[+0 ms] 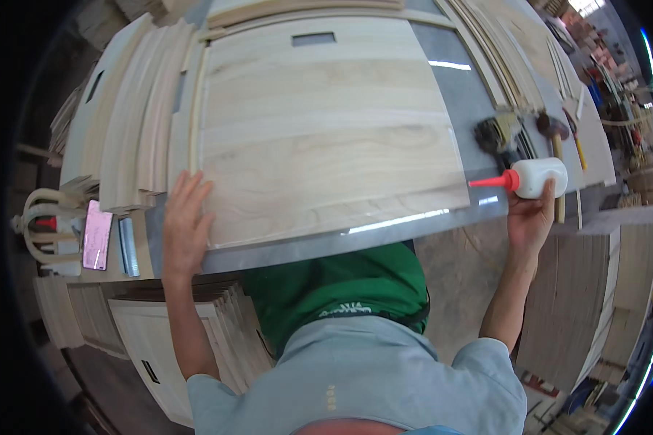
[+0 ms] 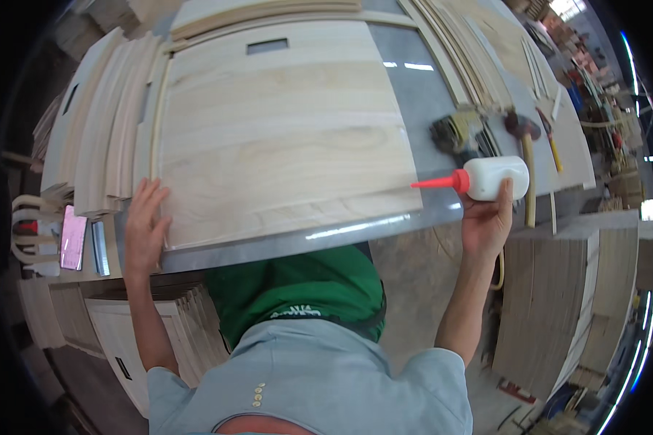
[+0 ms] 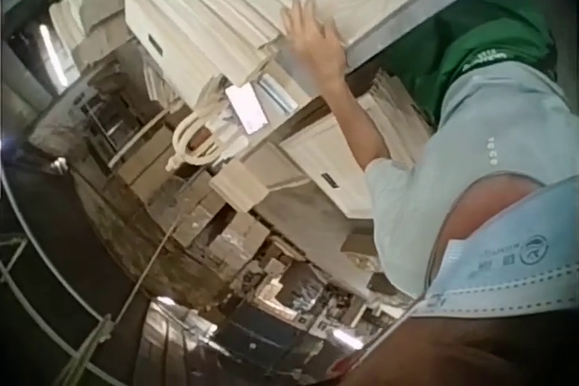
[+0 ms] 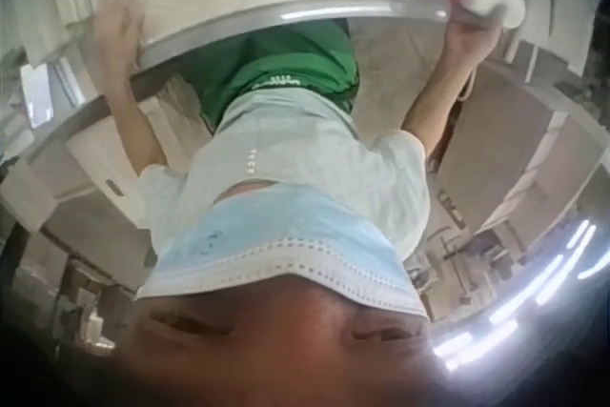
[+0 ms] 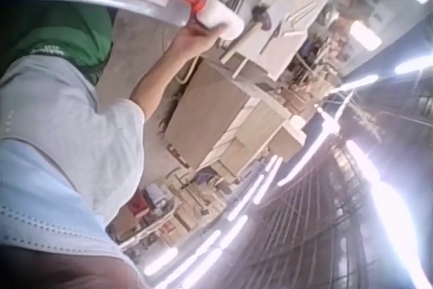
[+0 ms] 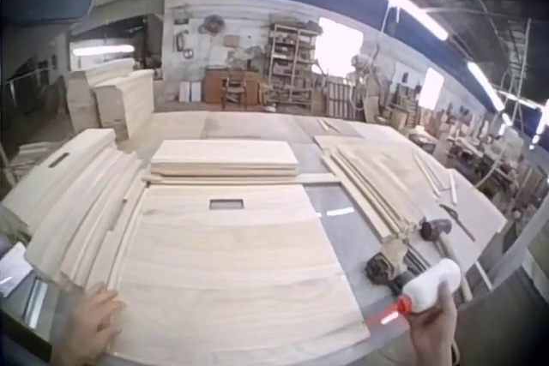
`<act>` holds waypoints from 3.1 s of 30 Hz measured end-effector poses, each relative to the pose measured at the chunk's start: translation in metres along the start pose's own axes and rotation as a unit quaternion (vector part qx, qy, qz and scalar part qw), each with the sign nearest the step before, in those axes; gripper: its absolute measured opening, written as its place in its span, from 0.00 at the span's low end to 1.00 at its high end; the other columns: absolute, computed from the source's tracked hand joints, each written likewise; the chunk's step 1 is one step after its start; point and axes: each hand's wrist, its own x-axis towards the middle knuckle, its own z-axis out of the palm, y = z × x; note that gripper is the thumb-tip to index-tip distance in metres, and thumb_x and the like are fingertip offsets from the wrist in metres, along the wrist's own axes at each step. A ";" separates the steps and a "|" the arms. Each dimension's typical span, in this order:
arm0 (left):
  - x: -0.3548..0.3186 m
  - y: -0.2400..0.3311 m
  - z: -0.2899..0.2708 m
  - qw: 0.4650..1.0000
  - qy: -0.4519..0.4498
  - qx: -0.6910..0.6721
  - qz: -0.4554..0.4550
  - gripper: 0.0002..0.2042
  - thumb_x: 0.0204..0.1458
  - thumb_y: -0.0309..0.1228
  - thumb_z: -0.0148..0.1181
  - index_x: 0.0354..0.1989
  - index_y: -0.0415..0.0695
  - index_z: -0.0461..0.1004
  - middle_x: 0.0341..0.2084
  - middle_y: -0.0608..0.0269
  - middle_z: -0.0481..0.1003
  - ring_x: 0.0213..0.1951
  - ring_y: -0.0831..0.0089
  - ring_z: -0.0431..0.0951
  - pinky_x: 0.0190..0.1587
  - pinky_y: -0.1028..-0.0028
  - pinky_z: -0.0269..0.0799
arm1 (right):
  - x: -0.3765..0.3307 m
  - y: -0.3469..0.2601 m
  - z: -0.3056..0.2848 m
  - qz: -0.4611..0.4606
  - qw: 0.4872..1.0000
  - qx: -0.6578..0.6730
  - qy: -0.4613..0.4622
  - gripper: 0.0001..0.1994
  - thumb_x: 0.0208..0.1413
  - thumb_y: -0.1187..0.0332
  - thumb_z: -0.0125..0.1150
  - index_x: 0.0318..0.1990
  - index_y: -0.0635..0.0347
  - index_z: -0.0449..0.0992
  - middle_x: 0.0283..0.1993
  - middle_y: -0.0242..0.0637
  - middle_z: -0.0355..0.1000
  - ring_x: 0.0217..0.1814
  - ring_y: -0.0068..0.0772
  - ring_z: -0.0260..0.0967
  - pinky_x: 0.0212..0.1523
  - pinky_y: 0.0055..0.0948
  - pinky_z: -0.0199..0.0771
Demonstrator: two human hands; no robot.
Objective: Assembling decorative wooden panels by applying glue and fastening strips with a pneumatic nail gun.
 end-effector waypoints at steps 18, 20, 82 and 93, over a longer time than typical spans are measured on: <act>-0.014 0.054 0.020 0.901 0.190 -0.389 -0.029 0.32 0.40 0.21 0.67 0.57 0.41 0.62 0.54 0.54 0.66 0.53 0.66 0.68 0.54 0.69 0.66 | -0.135 0.160 0.229 0.525 0.752 -0.030 -0.398 0.24 0.61 0.55 0.51 0.56 0.64 0.62 0.46 0.40 0.72 0.46 0.33 0.71 0.46 0.31 0.71; -0.012 0.052 0.014 0.856 0.266 -0.442 -0.029 0.33 0.40 0.19 0.65 0.59 0.41 0.60 0.52 0.55 0.67 0.52 0.69 0.69 0.53 0.70 0.68 | -0.118 0.139 0.214 0.363 0.759 -0.233 -0.487 0.23 0.56 0.61 0.58 0.55 0.64 0.63 0.47 0.40 0.71 0.48 0.33 0.70 0.48 0.33 0.69; 0.066 -0.110 -0.051 0.926 0.208 0.263 -0.174 0.11 0.50 0.32 0.50 0.34 0.36 0.71 0.32 0.44 0.71 0.37 0.48 0.72 0.43 0.56 0.68 | 0.013 0.040 0.099 -0.077 0.838 -0.477 -0.252 0.17 0.60 0.65 0.53 0.53 0.64 0.71 0.51 0.42 0.71 0.52 0.34 0.69 0.48 0.28 0.70; 0.020 0.007 -0.021 0.958 0.080 -0.195 -0.196 0.13 0.56 0.33 0.51 0.46 0.38 0.71 0.26 0.55 0.73 0.30 0.66 0.73 0.35 0.70 0.67 | -0.003 0.053 0.088 0.015 0.887 -0.388 -0.248 0.14 0.59 0.76 0.52 0.52 0.68 0.69 0.49 0.40 0.71 0.50 0.29 0.69 0.45 0.24 0.71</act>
